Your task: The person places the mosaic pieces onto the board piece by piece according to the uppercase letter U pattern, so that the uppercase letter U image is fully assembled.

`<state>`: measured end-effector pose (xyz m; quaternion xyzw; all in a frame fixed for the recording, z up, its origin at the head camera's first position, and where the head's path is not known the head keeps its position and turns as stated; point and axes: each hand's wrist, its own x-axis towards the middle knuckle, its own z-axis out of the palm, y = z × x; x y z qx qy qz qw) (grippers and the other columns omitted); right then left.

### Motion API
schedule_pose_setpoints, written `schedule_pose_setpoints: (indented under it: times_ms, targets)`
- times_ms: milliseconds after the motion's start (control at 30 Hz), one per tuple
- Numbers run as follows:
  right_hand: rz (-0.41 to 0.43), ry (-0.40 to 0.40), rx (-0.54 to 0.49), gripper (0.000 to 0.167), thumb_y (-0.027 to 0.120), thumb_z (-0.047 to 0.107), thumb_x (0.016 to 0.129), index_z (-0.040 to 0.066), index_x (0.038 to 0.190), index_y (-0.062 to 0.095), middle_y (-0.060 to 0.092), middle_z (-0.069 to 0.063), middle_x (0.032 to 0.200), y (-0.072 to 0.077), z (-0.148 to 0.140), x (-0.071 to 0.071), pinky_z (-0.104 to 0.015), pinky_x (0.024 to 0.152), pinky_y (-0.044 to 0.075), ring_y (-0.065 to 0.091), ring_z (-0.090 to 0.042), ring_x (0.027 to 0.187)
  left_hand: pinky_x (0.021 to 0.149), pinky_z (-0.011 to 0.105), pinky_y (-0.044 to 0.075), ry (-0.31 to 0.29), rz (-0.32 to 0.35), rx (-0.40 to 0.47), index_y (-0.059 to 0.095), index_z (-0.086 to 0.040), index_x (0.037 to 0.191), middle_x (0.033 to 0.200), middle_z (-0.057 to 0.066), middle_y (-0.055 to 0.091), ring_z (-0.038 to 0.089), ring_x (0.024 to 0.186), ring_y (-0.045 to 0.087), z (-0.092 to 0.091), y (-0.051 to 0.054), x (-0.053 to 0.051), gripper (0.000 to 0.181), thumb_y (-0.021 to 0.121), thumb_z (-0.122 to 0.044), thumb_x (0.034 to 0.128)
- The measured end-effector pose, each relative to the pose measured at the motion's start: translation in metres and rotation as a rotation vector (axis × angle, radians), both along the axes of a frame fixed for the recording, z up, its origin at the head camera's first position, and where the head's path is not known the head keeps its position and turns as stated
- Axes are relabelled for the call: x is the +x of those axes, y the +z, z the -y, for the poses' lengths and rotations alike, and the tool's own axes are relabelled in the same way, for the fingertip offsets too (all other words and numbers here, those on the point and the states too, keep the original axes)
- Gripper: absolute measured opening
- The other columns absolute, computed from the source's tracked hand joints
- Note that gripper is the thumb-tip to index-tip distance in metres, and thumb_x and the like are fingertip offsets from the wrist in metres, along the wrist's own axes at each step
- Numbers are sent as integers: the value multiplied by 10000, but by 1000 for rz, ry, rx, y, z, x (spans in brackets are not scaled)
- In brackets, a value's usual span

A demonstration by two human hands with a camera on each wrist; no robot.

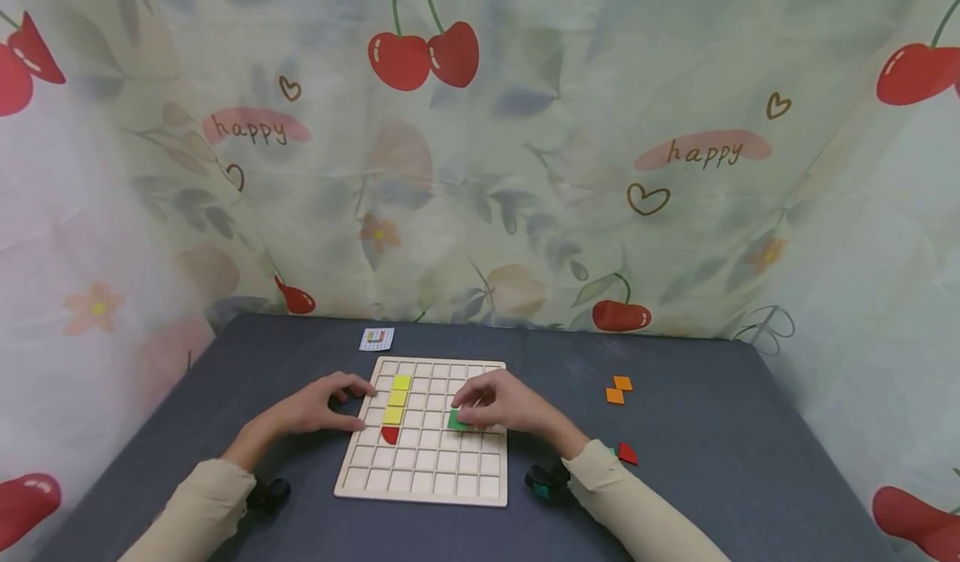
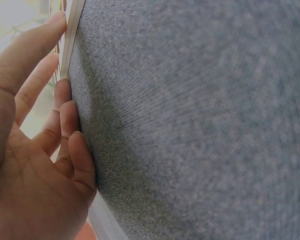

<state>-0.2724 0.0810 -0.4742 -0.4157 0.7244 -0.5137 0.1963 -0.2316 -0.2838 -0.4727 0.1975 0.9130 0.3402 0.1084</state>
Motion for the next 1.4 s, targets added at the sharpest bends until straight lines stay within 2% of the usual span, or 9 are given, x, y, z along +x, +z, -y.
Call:
schedule_pose_setpoints:
  times_ms: [300, 733, 833, 1000, 1233, 1400]
  targets:
    - [9, -12, 22, 163, 726, 71, 955, 17, 1106, 752, 731, -61, 953, -4, 9, -3, -363, 669, 569, 690, -270, 753, 923, 532, 432, 4, 4, -2, 662, -135, 1280, 1204, 92, 551, 337, 1084, 531, -1, 0, 1, 474, 839, -292, 869]
    - [-3, 8, 10, 147, 732, 50, 946, -3, 1082, 755, 730, -85, 923, 0, 28, 3, -331, 629, 554, 676, -328, 722, 934, 533, 430, 4, 4, 2, 667, -143, 1273, 1206, 82, 555, 329, 1088, 530, 1, -1, -1, 466, 840, -300, 869]
    - [-14, 10, 16, 140, 739, 44, 939, 2, 1071, 760, 733, -71, 931, 0, 35, 4, -332, 676, 564, 688, -274, 756, 934, 528, 431, 0, 2, 2, 666, -144, 1276, 1208, 79, 556, 324, 1091, 530, 1, -2, -2, 468, 837, -305, 872]
    - [-60, 12, 31, 124, 750, 22, 919, 16, 1041, 770, 728, 36, 909, -2, 49, 6, -306, 798, 545, 676, -157, 810, 937, 523, 430, -10, -7, 6, 666, -142, 1278, 1206, 73, 559, 315, 1094, 526, 1, -3, -2, 465, 832, -306, 876]
    - [-9, 6, 50, 102, 757, 49, 926, 20, 1022, 775, 732, -37, 862, -2, 64, 12, -308, 644, 557, 677, -245, 682, 941, 528, 428, -16, -8, 16, 662, -137, 1283, 1215, 79, 562, 320, 1102, 523, 1, -2, -1, 462, 830, -292, 881]
    - [-52, -6, 68, 98, 755, 45, 927, 18, 1019, 778, 725, -33, 842, -2, 71, 13, -297, 624, 552, 678, -271, 675, 938, 524, 431, -17, -14, 17, 662, -135, 1282, 1212, 79, 563, 319, 1098, 524, 1, -3, -1, 460, 828, -293, 883]
